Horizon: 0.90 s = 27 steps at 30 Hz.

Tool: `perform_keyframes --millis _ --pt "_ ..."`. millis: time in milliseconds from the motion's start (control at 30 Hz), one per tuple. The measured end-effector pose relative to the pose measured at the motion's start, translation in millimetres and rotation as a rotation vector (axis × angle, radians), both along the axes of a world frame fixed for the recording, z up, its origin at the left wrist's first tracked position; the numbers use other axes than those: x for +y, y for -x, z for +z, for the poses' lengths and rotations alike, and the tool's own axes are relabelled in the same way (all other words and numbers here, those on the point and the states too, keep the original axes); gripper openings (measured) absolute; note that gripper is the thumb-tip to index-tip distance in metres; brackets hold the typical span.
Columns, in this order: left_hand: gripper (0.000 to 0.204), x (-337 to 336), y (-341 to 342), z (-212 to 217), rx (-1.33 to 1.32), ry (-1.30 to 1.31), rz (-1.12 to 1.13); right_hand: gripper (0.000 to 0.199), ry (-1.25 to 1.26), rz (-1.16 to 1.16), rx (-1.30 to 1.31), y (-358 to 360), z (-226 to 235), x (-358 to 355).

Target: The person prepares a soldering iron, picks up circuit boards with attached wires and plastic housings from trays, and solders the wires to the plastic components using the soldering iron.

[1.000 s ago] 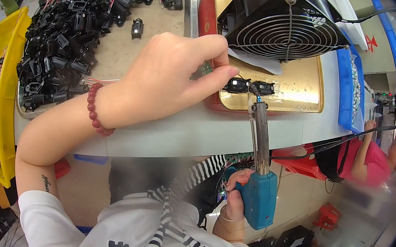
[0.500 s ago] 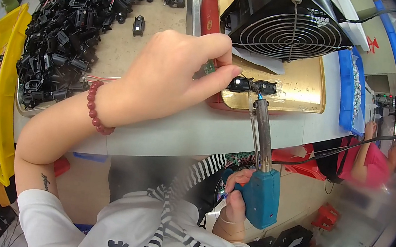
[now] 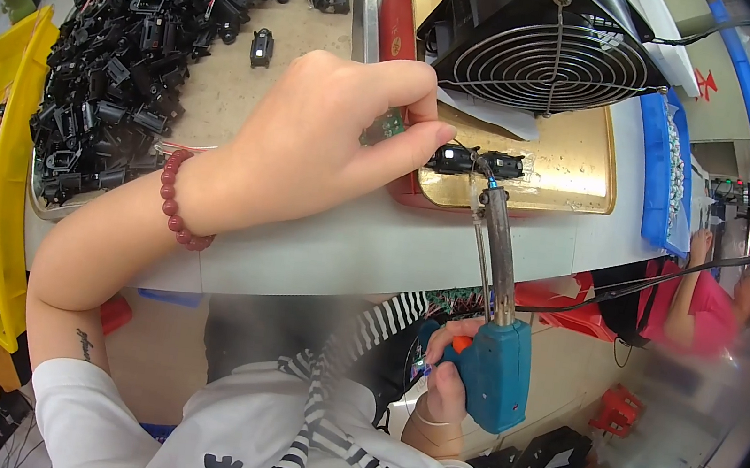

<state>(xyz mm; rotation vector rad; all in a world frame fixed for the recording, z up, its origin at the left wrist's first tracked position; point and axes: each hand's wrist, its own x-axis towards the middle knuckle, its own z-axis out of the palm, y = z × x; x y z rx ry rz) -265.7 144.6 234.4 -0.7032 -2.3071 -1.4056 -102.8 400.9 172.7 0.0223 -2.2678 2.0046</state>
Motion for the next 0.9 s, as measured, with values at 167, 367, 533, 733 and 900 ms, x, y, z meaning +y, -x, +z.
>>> perform_keyframes --millis 167,367,533,733,900 --pt "0.018 0 0 2 -0.012 0.014 -0.017 0.056 0.110 -0.002 -0.055 4 22 -12" --pt "0.018 -1 -1 2 -0.029 0.009 -0.020 0.059 0.096 0.057 0.009 4 23 -5" --pt "0.018 -2 0 1 -0.009 0.011 -0.025 0.060 0.123 -0.012 -0.091 2 29 -9" --pt "0.017 -2 0 1 -0.002 0.006 -0.028 0.062 0.121 -0.004 -0.072 3 28 -10" --pt "0.017 -2 0 1 -0.013 0.009 -0.028 0.065 0.109 -0.032 -0.096 4 29 -11"
